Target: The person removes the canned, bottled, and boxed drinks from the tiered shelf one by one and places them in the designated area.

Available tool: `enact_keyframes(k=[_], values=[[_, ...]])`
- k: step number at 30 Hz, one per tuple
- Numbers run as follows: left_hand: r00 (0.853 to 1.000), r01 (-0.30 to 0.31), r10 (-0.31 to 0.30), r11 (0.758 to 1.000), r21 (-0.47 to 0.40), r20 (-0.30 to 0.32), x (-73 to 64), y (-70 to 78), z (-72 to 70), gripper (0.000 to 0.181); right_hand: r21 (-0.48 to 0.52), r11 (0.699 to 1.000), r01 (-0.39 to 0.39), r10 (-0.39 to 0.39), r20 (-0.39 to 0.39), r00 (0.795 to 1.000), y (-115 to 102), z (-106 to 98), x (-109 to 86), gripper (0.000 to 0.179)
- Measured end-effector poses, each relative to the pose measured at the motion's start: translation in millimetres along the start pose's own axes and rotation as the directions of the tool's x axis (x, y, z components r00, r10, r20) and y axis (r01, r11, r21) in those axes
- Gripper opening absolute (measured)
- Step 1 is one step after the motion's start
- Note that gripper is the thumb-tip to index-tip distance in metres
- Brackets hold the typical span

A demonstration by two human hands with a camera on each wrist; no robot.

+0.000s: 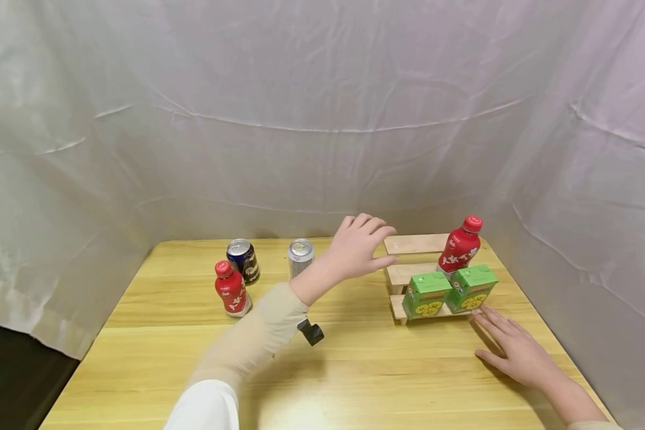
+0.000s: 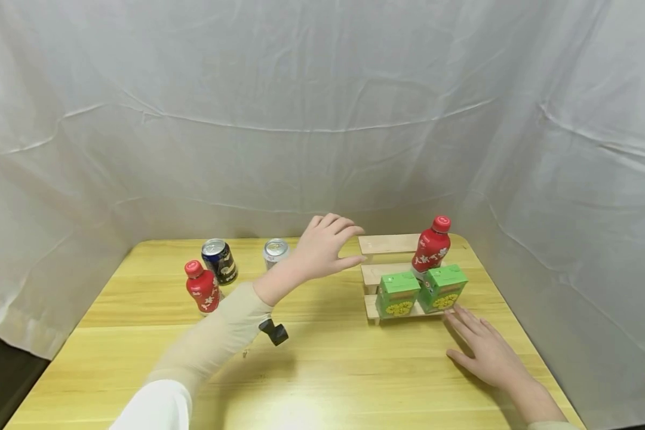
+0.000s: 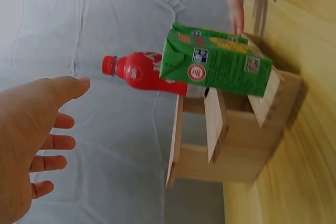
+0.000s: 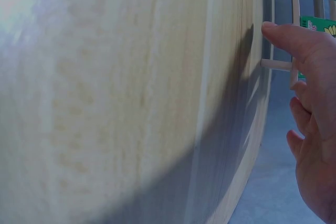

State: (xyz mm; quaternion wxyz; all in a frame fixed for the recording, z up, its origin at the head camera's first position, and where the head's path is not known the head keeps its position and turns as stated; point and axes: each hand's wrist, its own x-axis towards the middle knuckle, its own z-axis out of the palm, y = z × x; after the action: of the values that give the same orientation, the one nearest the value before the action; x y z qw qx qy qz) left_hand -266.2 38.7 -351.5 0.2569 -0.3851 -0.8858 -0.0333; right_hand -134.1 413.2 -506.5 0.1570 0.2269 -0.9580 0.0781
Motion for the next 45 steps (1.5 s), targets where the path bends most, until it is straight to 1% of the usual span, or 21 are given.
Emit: enact_keyframes(k=[4,8,14,18,24,30,36,41,42,45], values=[[1.000,0.006,-0.006,1.000,-0.022,0.007,10.8,9.1,7.6,0.057,-0.007,1.000,0.002,-0.002,0.002,1.000,1.0,1.7,-1.1,0.078],[0.999,0.028,-0.026,0.998,-0.053,0.021,20.1,18.4,14.2,0.057,-0.001,1.000,0.003,-0.003,0.005,1.000,0.8,1.4,-0.7,0.078],[0.995,0.082,-0.075,0.989,-0.120,0.067,35.0,32.9,20.1,0.055,0.005,1.000,-0.004,0.004,0.008,1.000,-0.5,-0.4,0.5,0.077],[0.989,0.129,-0.112,0.974,-0.188,0.097,47.5,41.9,24.3,0.055,0.009,1.000,-0.006,0.006,0.006,1.000,-1.0,-2.4,1.2,0.077],[0.974,0.218,-0.187,0.933,-0.287,0.131,65.6,54.4,31.0,0.060,0.009,1.000,-0.006,0.006,0.005,1.000,-0.5,-3.1,0.8,0.076],[0.952,0.300,-0.260,0.890,-0.342,0.160,79.2,64.4,36.8,0.059,0.010,1.000,-0.014,0.014,0.012,1.000,-1.2,-3.1,0.8,0.075],[0.933,0.355,-0.298,0.854,-0.380,0.201,88.2,73.6,42.1,0.057,0.007,1.000,-0.020,0.020,0.017,1.000,-1.2,-3.1,0.1,0.075],[0.910,0.406,-0.327,0.826,-0.390,0.255,93.5,80.5,48.4,0.056,0.002,1.000,-0.011,0.011,0.018,1.000,0.2,-0.4,-0.5,0.077],[0.906,0.414,-0.330,0.822,-0.391,0.265,95.0,82.0,49.9,0.056,0.001,1.000,-0.008,0.008,0.015,1.000,0.6,0.2,-0.6,0.077],[0.900,0.425,-0.335,0.819,-0.386,0.279,98.8,86.3,54.0,0.056,-0.002,1.000,-0.003,0.003,0.009,1.000,1.3,1.1,-1.2,0.077]])
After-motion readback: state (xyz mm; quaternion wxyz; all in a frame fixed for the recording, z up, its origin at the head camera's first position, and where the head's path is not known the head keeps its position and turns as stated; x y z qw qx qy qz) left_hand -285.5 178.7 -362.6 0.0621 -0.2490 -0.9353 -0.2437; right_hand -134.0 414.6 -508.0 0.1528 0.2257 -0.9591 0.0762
